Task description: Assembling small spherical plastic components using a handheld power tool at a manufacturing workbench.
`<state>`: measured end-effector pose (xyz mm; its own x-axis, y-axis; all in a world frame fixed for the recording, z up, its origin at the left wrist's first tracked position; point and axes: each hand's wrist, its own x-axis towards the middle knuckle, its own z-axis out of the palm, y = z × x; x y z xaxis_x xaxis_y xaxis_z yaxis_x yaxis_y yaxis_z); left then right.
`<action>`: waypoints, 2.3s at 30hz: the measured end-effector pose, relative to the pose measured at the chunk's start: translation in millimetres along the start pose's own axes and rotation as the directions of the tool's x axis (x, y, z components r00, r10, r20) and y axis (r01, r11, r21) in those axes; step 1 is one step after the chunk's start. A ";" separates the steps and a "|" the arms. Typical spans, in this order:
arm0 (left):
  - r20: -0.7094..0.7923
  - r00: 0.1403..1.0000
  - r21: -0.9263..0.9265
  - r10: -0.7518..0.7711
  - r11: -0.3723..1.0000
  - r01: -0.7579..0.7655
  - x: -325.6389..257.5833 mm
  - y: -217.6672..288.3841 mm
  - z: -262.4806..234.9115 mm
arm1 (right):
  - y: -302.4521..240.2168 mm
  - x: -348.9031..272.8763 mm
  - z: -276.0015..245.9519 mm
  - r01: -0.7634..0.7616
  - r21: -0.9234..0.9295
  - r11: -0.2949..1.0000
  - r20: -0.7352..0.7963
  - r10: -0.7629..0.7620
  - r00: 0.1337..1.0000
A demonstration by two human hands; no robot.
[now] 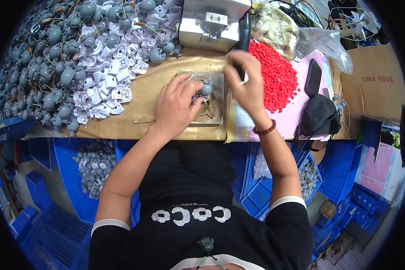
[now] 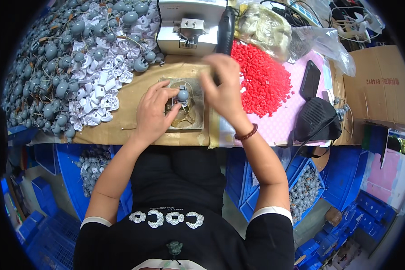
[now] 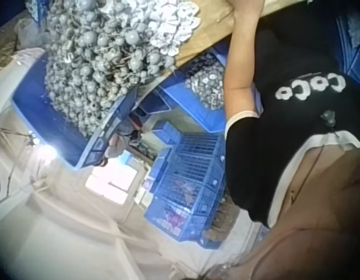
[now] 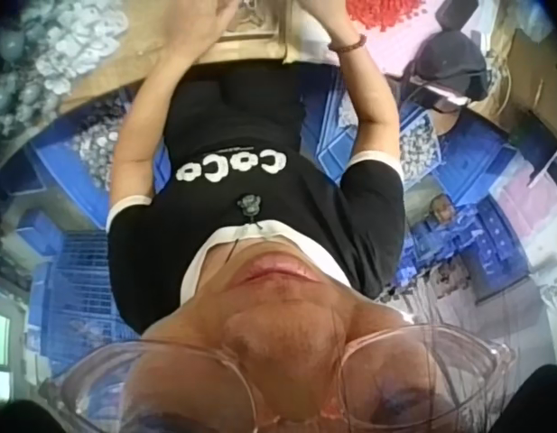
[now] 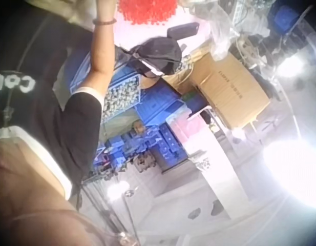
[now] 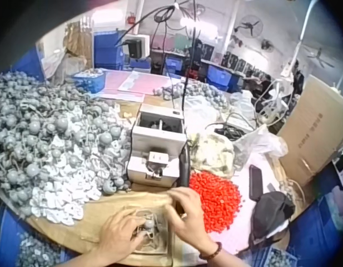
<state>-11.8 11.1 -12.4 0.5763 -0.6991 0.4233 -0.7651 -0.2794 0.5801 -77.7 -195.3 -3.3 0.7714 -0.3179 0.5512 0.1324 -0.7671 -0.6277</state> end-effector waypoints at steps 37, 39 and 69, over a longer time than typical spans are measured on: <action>0.317 0.934 0.491 0.168 0.813 -0.313 14.9 -87.6 -68.6 | 51.8 -0.1 -84.2 0.186 -0.513 0.838 0.609 0.203 0.767; 0.303 0.919 0.476 0.253 0.795 -0.376 5.0 -85.0 -64.7 | 50.4 -0.3 -85.2 0.163 -0.511 0.844 0.598 0.213 0.773; 0.051 0.989 0.024 -0.139 0.990 0.138 41.0 -34.7 -32.9 | -21.5 -10.2 5.9 0.505 -0.013 0.863 0.414 -0.455 0.788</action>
<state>47.9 13.8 7.7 0.6619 -0.6857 0.3027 -0.6847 -0.3889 0.6164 -84.7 -172.3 1.3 0.8057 0.3293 0.4923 0.4956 -0.8300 -0.2559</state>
